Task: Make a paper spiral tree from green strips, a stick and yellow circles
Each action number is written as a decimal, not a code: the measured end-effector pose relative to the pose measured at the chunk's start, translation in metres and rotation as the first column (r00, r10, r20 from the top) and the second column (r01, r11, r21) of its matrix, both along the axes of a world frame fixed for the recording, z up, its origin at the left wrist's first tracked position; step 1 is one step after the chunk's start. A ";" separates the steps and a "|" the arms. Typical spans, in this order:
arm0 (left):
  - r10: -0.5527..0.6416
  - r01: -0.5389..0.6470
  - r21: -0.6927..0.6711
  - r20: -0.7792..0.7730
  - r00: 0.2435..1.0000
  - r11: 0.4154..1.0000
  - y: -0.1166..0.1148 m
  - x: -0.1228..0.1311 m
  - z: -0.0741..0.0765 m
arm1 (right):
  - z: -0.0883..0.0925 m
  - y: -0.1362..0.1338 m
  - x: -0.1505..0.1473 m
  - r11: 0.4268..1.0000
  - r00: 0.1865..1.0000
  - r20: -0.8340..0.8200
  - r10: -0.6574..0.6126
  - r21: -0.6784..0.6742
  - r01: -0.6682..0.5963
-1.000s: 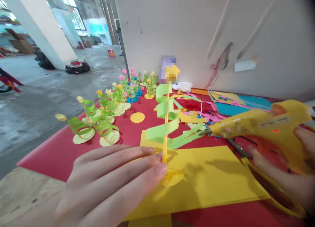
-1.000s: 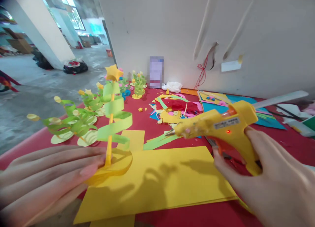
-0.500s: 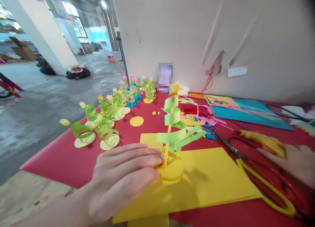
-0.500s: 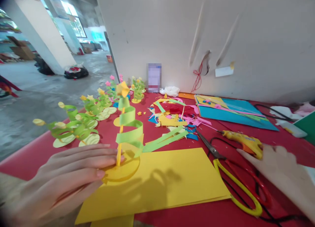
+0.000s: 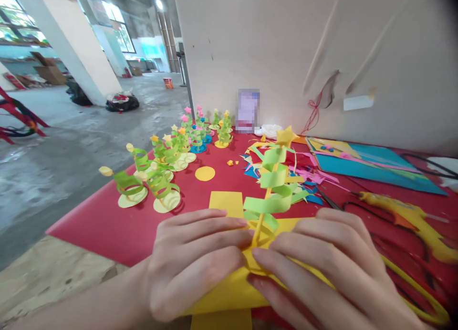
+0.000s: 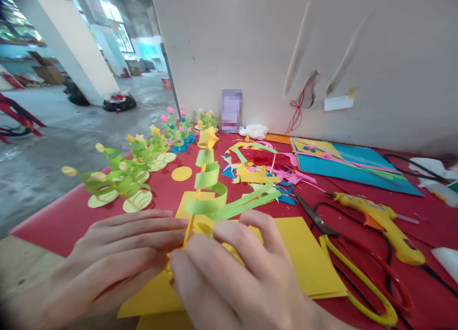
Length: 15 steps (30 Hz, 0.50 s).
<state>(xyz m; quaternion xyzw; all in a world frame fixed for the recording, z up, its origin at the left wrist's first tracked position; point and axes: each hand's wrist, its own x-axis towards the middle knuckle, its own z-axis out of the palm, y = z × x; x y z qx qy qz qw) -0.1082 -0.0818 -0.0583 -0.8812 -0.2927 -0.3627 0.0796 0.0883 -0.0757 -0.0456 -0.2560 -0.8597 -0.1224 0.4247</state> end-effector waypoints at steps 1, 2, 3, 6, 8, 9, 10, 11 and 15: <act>-0.047 0.046 -0.011 -0.058 0.997 0.999 0.001 -0.003 0.000 | 0.000 0.002 -0.003 1.000 1.000 -0.004 0.000 -0.025 0.000; -0.084 0.082 -0.022 -0.108 0.991 0.996 0.002 -0.006 -0.001 | -0.001 0.003 -0.004 0.999 1.000 -0.005 -0.004 -0.050 0.004; -0.104 0.101 -0.031 -0.137 0.985 0.994 0.003 -0.009 -0.001 | -0.001 0.003 -0.004 0.997 1.000 0.000 -0.010 -0.078 0.010; -0.105 0.100 -0.043 -0.160 0.981 0.994 0.005 -0.013 0.000 | -0.002 0.000 0.000 0.993 0.999 0.037 -0.017 -0.119 0.021; -0.104 0.097 -0.042 -0.182 0.978 0.994 0.005 -0.012 0.000 | -0.001 -0.003 0.003 0.992 0.998 0.054 -0.010 -0.128 0.017; -0.099 0.093 -0.040 -0.190 0.977 0.995 0.005 -0.012 0.000 | 0.000 -0.003 0.004 0.991 0.998 0.058 -0.009 -0.136 0.017; -0.095 0.090 -0.035 -0.197 0.976 0.995 0.005 -0.011 0.000 | 0.000 -0.003 0.004 0.989 0.998 0.058 -0.013 -0.146 0.021; -0.095 0.090 -0.031 -0.203 0.975 0.995 0.005 -0.011 0.000 | 0.001 -0.002 0.004 0.988 0.998 0.059 -0.018 -0.153 0.027; -0.096 0.091 -0.033 -0.210 0.973 0.995 0.004 -0.011 -0.001 | 0.000 0.003 -0.003 0.991 0.999 0.047 -0.017 -0.134 0.023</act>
